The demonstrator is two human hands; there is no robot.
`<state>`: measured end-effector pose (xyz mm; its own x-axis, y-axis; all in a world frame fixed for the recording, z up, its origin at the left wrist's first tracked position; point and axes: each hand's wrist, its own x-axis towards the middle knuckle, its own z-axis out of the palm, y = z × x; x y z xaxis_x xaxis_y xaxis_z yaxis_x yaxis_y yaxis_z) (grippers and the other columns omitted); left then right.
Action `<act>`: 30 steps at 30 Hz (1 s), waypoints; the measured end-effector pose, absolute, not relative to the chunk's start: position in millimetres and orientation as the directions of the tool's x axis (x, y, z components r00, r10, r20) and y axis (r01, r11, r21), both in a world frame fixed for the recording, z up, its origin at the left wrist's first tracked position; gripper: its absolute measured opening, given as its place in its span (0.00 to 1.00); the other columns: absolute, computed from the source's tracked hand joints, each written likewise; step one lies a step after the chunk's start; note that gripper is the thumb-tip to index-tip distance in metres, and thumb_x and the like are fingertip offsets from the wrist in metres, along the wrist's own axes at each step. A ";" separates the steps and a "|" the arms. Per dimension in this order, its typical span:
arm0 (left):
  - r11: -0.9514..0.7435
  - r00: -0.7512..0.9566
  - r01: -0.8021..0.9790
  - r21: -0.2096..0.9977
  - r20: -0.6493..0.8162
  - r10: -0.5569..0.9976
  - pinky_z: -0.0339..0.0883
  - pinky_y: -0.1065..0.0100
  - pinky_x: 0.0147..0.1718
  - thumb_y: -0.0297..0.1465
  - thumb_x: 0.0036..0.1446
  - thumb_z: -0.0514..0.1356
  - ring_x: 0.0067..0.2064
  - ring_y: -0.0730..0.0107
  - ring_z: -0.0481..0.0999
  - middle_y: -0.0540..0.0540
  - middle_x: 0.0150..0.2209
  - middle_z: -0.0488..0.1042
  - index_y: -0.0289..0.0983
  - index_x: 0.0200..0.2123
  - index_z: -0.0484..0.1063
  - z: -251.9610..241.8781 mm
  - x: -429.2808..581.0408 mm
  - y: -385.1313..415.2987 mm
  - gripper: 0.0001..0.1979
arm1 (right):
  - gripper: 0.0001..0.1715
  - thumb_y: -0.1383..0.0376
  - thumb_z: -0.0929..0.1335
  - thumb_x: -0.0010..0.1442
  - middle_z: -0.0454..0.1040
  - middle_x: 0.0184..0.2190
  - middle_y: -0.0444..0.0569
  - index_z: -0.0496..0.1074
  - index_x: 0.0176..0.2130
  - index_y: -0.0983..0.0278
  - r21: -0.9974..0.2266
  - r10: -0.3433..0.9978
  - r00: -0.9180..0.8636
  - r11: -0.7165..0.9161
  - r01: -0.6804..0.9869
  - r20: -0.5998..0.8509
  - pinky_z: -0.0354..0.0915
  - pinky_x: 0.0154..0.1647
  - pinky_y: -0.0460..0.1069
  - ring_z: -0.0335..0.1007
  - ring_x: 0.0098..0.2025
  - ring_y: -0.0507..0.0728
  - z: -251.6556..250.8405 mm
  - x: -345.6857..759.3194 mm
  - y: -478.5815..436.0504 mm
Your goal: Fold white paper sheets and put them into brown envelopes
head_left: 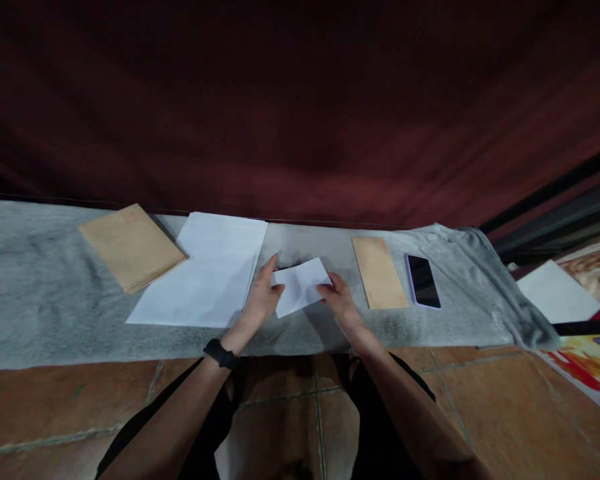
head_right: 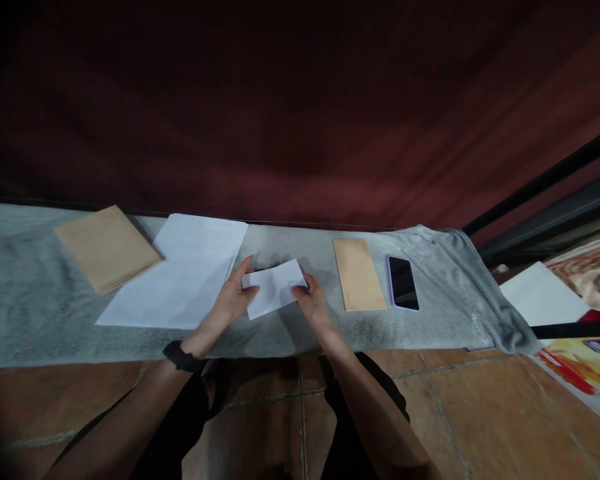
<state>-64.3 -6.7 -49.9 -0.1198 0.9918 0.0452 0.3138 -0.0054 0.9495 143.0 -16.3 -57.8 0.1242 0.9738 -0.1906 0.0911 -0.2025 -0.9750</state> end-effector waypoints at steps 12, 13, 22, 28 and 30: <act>-0.316 0.269 0.911 0.265 0.200 0.942 0.48 0.42 0.72 0.31 0.70 0.50 0.76 0.45 0.49 0.35 0.75 0.53 0.33 0.69 0.63 -54.0 -30.4 -45.7 0.26 | 0.36 0.64 0.62 0.69 0.73 0.58 0.66 0.56 0.72 0.71 -0.434 0.986 -0.035 0.102 0.895 0.160 0.68 0.58 0.64 0.71 0.58 0.70 -52.0 137.9 -42.1; -0.342 0.304 0.906 0.250 0.180 0.936 0.48 0.43 0.72 0.32 0.71 0.49 0.76 0.47 0.49 0.35 0.75 0.54 0.31 0.70 0.61 -57.6 -26.7 -49.1 0.27 | 0.35 0.63 0.62 0.70 0.70 0.62 0.67 0.57 0.72 0.71 -0.403 0.982 -0.063 0.130 0.906 0.176 0.66 0.61 0.65 0.68 0.61 0.71 -52.0 136.5 -41.9; -0.351 0.327 0.914 0.202 0.144 0.934 0.49 0.50 0.73 0.32 0.70 0.43 0.76 0.54 0.49 0.32 0.74 0.54 0.23 0.72 0.54 -67.2 -35.8 -54.9 0.31 | 0.34 0.56 0.54 0.77 0.52 0.75 0.58 0.54 0.73 0.71 -0.272 0.936 -0.321 0.350 0.897 0.145 0.44 0.76 0.61 0.45 0.77 0.62 -73.2 120.1 -48.5; -0.274 0.253 0.946 0.171 0.137 0.958 0.50 0.51 0.72 0.38 0.71 0.47 0.75 0.52 0.54 0.31 0.73 0.55 0.23 0.71 0.57 -65.5 -51.1 -67.2 0.32 | 0.36 0.56 0.58 0.76 0.52 0.75 0.60 0.52 0.74 0.73 -0.202 0.945 -0.260 0.299 0.933 0.198 0.46 0.75 0.62 0.49 0.75 0.65 -77.7 131.6 -46.2; -0.268 0.244 0.950 0.162 0.151 0.958 0.50 0.50 0.72 0.37 0.71 0.47 0.74 0.51 0.56 0.30 0.72 0.59 0.23 0.69 0.60 -61.2 -56.6 -68.8 0.31 | 0.37 0.57 0.58 0.75 0.53 0.74 0.61 0.52 0.74 0.73 -0.190 0.946 -0.249 0.289 0.938 0.207 0.46 0.74 0.62 0.50 0.75 0.65 -78.7 134.2 -45.6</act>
